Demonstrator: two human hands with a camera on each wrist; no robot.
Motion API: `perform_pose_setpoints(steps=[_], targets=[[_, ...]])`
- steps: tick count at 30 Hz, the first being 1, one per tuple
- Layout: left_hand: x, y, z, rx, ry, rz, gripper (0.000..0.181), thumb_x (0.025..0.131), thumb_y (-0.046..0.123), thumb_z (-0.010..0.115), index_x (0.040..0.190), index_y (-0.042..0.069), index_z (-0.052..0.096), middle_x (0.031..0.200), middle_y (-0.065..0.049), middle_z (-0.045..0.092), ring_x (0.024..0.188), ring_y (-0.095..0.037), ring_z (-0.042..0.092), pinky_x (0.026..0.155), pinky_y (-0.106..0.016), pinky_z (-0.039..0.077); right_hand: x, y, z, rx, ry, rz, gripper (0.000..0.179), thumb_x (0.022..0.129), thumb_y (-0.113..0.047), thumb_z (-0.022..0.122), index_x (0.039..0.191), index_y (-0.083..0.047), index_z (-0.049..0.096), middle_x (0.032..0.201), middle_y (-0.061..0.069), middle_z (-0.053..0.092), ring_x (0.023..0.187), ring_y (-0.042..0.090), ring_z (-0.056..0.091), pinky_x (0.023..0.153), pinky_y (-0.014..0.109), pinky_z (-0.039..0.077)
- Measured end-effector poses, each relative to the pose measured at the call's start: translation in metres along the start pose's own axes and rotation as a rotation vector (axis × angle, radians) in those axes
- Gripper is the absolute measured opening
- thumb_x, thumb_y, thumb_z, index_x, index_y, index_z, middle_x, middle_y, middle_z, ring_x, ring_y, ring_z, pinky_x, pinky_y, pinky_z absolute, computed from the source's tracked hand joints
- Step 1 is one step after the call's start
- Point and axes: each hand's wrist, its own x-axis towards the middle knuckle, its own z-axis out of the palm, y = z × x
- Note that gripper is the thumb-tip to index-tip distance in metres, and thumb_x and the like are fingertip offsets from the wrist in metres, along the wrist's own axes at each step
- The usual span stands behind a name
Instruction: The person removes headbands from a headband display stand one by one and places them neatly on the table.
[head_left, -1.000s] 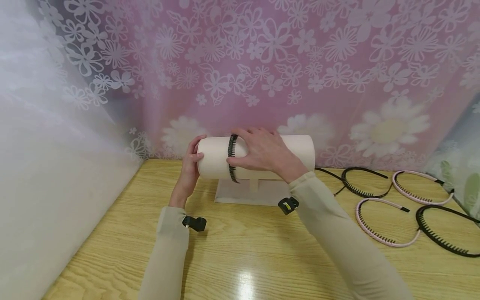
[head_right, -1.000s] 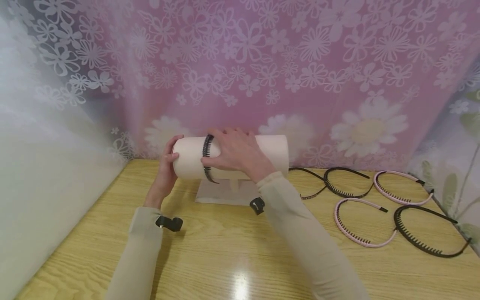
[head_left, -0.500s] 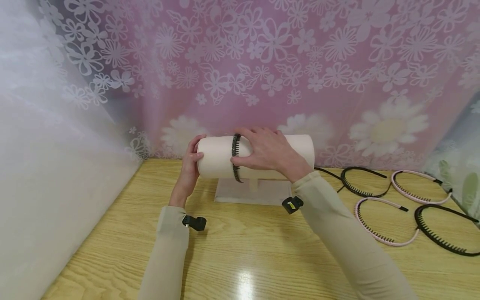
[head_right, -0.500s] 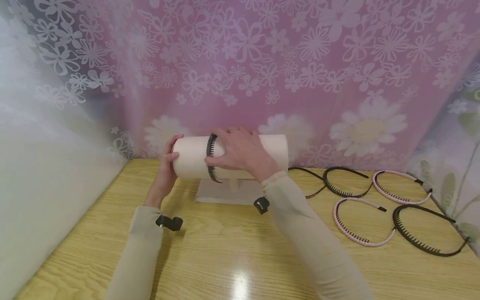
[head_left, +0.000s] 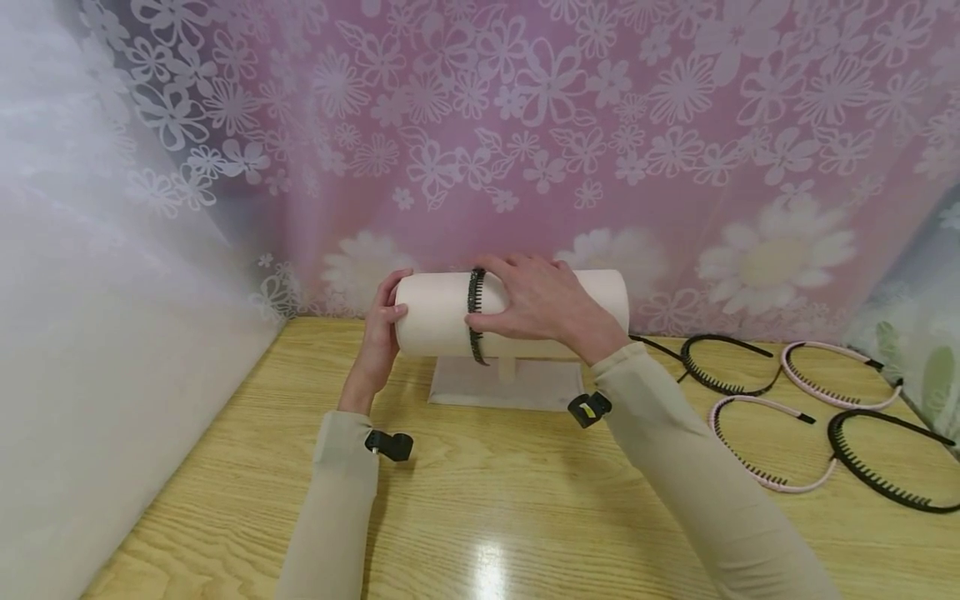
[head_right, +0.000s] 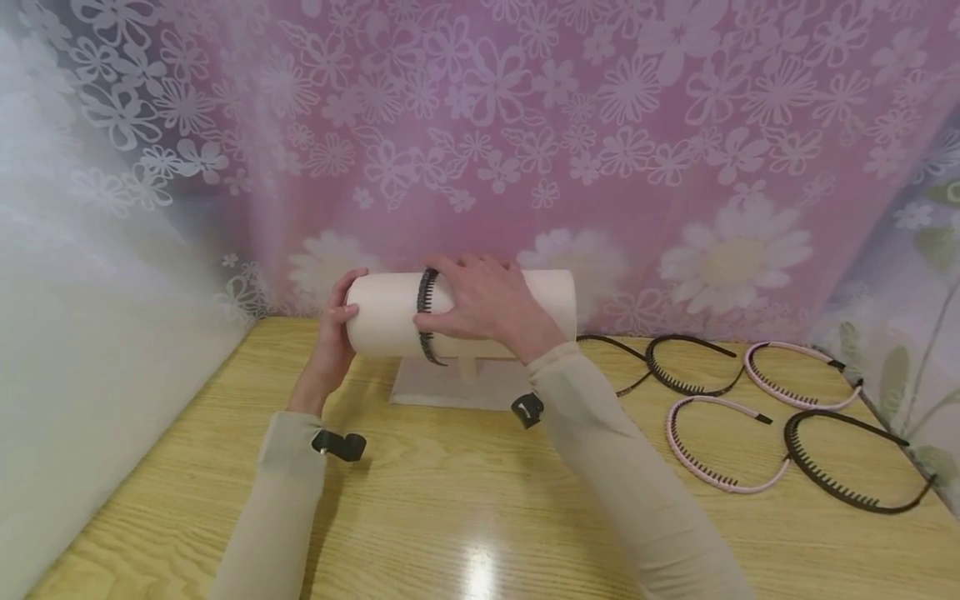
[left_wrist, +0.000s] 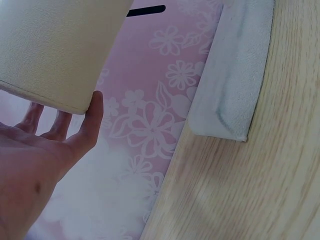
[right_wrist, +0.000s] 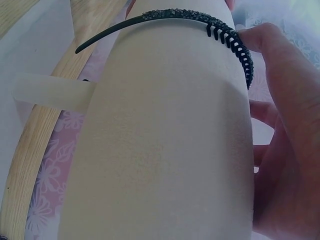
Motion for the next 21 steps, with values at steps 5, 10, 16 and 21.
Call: perform_pose_setpoints(steps=[5,10,16,21], targets=[[0.0000,-0.0002,-0.0005,-0.004,0.002,0.000,0.061,0.093,0.033,0.044,0.153,0.027,0.036,0.145,0.006,0.045,0.118,-0.021,0.049,0.082,-0.032,0.052,-0.0006,0.0016,0.0000,-0.002,0.001,0.000,0.081,0.084,-0.073,0.057,0.153,-0.035,0.041,0.151,0.008,0.053,0.132,0.035,0.056,0.101,0.064,0.044],[0.0006,-0.0006,-0.0003,-0.008,0.000,-0.008,0.063,0.093,0.032,0.044,0.154,0.025,0.035,0.145,0.005,0.046,0.119,-0.022,0.050,0.083,-0.032,0.053,-0.0019,0.0026,0.0003,-0.002,-0.009,0.013,0.082,0.084,-0.074,0.056,0.154,-0.035,0.040,0.151,0.008,0.053,0.134,0.035,0.054,0.103,0.064,0.043],[-0.0008,-0.0004,-0.0006,-0.006,-0.013,0.000,0.064,0.095,0.030,0.042,0.157,0.020,0.030,0.146,0.005,0.045,0.120,-0.022,0.051,0.083,-0.033,0.053,-0.0044,0.0047,0.0000,0.005,-0.006,0.016,0.082,0.084,-0.075,0.056,0.154,-0.035,0.040,0.151,0.009,0.053,0.134,0.035,0.054,0.103,0.064,0.043],[-0.0009,-0.0011,-0.0008,-0.012,-0.016,0.000,0.061,0.095,0.029,0.042,0.155,0.024,0.033,0.146,0.004,0.045,0.120,-0.022,0.051,0.084,-0.033,0.053,-0.0065,0.0064,-0.0018,0.003,-0.016,0.018,0.083,0.085,-0.075,0.055,0.155,-0.034,0.039,0.153,0.009,0.051,0.138,0.036,0.051,0.105,0.065,0.041]])
